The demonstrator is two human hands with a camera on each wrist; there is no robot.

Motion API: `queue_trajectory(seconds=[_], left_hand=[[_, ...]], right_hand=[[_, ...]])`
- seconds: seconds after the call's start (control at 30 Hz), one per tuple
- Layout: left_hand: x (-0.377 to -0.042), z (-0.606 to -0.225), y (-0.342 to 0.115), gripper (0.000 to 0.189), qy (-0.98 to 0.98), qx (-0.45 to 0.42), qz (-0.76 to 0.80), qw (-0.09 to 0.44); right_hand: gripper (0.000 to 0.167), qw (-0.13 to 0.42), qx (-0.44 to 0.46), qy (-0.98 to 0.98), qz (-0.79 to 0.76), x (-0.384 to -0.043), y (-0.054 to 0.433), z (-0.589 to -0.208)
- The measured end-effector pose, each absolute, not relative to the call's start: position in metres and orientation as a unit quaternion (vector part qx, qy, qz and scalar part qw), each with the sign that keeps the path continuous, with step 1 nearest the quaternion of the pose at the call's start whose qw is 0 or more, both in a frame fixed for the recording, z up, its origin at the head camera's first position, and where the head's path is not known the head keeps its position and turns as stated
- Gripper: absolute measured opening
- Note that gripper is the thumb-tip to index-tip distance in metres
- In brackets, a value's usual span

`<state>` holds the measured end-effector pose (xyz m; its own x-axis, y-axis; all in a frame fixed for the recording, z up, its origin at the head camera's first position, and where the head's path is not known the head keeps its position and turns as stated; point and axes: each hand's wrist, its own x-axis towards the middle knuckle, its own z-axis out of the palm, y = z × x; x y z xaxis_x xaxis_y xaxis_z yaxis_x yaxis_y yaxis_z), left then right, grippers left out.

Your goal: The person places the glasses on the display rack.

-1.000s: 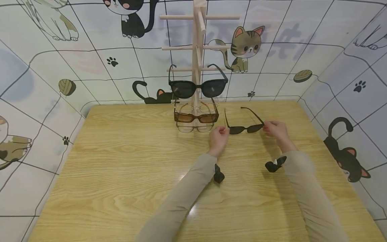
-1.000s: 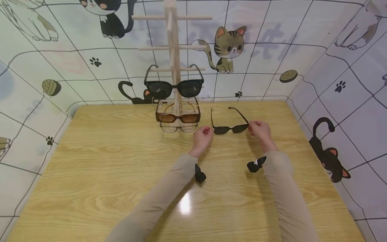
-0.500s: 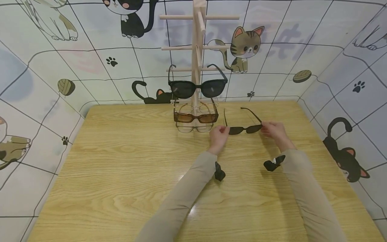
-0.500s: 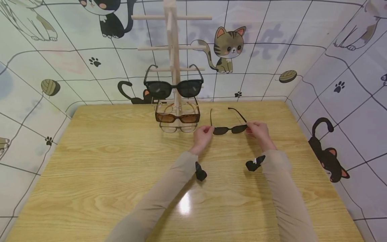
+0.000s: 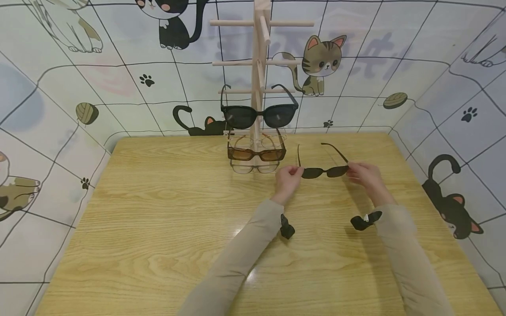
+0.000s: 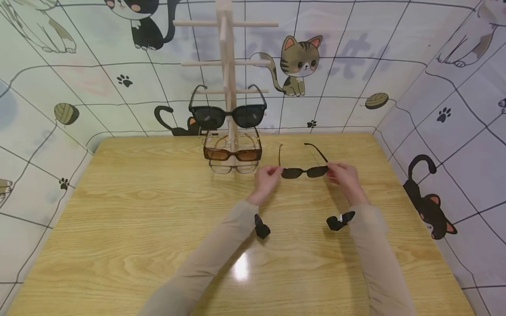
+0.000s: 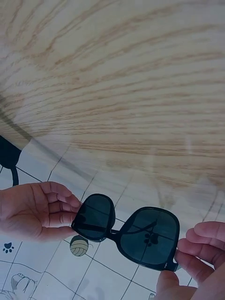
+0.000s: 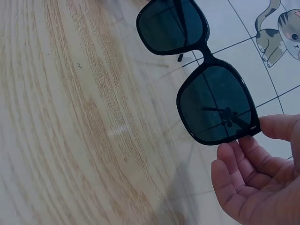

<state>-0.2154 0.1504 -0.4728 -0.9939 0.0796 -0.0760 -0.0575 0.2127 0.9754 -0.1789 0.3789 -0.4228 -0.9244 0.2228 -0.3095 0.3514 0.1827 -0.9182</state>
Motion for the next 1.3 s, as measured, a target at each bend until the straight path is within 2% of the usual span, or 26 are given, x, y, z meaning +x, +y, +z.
queue_trajectory(seconds=[0.2,0.33,0.83,1.13,1.3], left_hand=[[-0.210,-0.465,0.148,0.020,0.775,0.025,0.630,0.054],[-0.207,-0.458,0.146,0.020,0.765,0.045,0.641,0.053],[-0.199,-0.436,0.141,0.020,0.761,0.146,0.633,-0.006],[-0.194,-0.421,0.142,0.019,0.748,0.187,0.635,-0.041],[-0.190,-0.406,0.142,0.019,0.741,0.193,0.642,-0.040]], right_hand=[[0.022,0.031,0.180,0.744,-0.642,-0.167,0.381,-0.420],[0.014,0.016,0.178,0.714,-0.677,-0.159,0.381,-0.417],[0.007,-0.042,0.160,0.669,-0.725,-0.135,0.378,-0.398],[0.011,-0.078,0.141,0.641,-0.751,-0.126,0.377,-0.386],[0.013,-0.102,0.122,0.633,-0.757,-0.120,0.375,-0.375]])
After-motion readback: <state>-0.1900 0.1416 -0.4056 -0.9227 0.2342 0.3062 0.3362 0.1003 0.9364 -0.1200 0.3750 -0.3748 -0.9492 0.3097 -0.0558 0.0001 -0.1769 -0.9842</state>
